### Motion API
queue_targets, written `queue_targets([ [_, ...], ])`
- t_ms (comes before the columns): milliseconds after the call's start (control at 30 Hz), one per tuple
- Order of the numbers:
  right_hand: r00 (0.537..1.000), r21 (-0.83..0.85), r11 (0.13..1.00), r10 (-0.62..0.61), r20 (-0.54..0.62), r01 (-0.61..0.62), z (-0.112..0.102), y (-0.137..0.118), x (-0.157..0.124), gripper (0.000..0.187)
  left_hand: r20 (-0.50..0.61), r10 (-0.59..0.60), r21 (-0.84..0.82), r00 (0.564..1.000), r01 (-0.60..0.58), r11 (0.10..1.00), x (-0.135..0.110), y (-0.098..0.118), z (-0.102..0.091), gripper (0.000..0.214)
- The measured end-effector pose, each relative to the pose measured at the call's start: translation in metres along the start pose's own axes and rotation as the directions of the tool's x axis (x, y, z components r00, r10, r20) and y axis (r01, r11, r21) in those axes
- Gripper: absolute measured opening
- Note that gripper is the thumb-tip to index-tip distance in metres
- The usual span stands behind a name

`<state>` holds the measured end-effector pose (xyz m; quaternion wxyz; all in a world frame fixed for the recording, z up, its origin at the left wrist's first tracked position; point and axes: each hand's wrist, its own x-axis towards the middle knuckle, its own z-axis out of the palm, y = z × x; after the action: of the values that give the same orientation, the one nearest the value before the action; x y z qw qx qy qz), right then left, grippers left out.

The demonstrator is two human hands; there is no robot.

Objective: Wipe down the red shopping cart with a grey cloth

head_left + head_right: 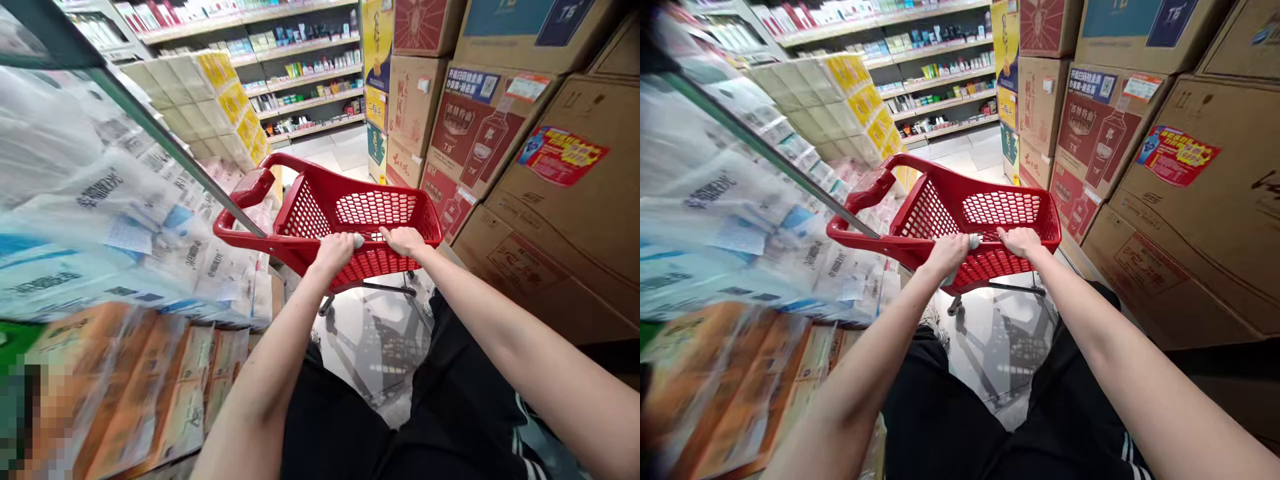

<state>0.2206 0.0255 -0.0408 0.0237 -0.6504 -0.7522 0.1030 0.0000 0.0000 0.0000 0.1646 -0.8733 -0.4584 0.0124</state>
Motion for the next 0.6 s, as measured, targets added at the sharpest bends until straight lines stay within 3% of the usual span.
queue_targets([
  [133, 0.998, 0.005, 0.999, 0.054, 0.021, -0.054, -0.007, 0.005, -0.003, 0.090, -0.014, 0.069, -0.017, 0.997, -0.069, 0.997, 0.002, 0.004, -0.001, 0.020],
  [233, 0.998, 0.013, 0.998, 0.062, 0.020, -0.062, -0.009, 0.007, -0.004, 0.089, -0.041, 0.094, 0.025, 0.995, -0.093, 0.995, -0.017, -0.020, -0.008, 0.017],
  [400, 0.998, 0.029, 0.998, 0.055, 0.006, -0.055, -0.005, 0.006, -0.002, 0.091, -0.114, 0.006, 0.095, 0.993, 0.005, 0.995, -0.059, -0.062, -0.022, 0.017],
  [600, 0.998, -0.005, 0.999, 0.052, 0.034, -0.051, 0.000, -0.003, -0.004, 0.088, -0.140, -0.117, 0.085, 0.983, 0.129, 0.988, -0.068, -0.051, -0.019, 0.022],
])
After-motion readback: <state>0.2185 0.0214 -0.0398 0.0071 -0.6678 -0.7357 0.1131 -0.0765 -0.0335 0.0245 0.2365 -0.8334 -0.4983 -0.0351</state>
